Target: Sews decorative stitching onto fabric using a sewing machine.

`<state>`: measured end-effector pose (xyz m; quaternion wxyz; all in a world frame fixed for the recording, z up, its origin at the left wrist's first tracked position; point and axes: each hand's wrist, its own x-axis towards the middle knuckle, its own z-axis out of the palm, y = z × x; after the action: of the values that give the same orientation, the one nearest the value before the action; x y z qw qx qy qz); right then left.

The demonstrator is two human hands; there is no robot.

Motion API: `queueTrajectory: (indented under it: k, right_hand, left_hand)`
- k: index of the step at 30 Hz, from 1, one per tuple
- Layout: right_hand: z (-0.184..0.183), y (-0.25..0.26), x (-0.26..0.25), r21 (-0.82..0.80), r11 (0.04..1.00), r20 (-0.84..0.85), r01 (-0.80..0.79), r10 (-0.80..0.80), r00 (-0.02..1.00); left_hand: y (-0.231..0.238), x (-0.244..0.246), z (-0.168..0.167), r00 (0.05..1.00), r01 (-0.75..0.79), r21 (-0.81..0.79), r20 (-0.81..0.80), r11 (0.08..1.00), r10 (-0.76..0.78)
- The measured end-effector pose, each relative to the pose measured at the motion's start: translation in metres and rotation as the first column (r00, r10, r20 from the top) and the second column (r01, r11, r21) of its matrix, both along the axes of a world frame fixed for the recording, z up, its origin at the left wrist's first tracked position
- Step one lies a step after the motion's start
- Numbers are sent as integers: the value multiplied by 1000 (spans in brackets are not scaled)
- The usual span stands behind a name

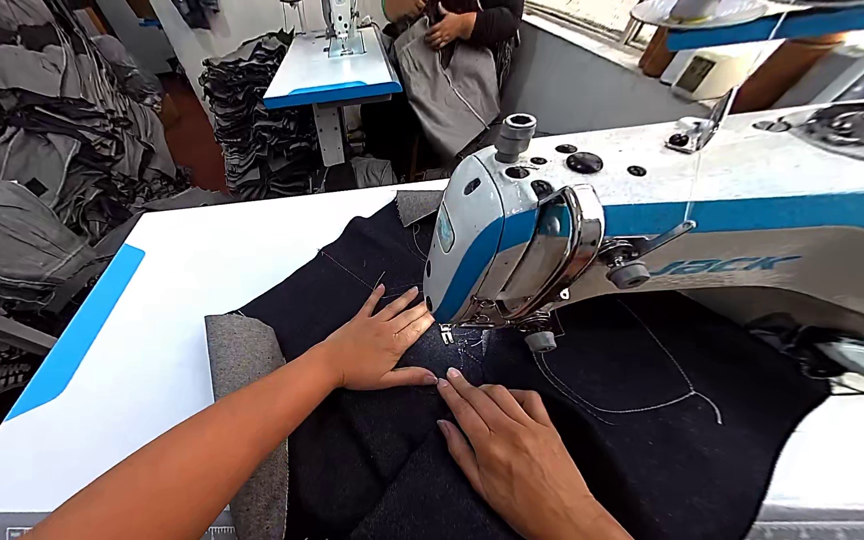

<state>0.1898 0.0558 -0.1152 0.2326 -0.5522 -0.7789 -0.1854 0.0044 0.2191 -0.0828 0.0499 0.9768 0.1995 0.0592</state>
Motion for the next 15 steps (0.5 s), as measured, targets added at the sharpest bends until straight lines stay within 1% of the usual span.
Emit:
queueTrajectory:
  k: [4, 9, 15]
  right_hand:
    - [-1, 4, 4, -8, 1000, -18, -23, 23, 1000]
    - [0, 13, 12, -18, 998, -21, -58, 58, 998]
    - [1, 25, 26, -28, 990, -35, -136, 135, 990]
  left_hand:
    - [1, 1, -1, 1000, -25, 15, 2, 1000, 25]
    - [5, 2, 2, 999, -53, -45, -14, 998, 52]
    - [2, 5, 5, 990, -136, -81, -38, 987, 134]
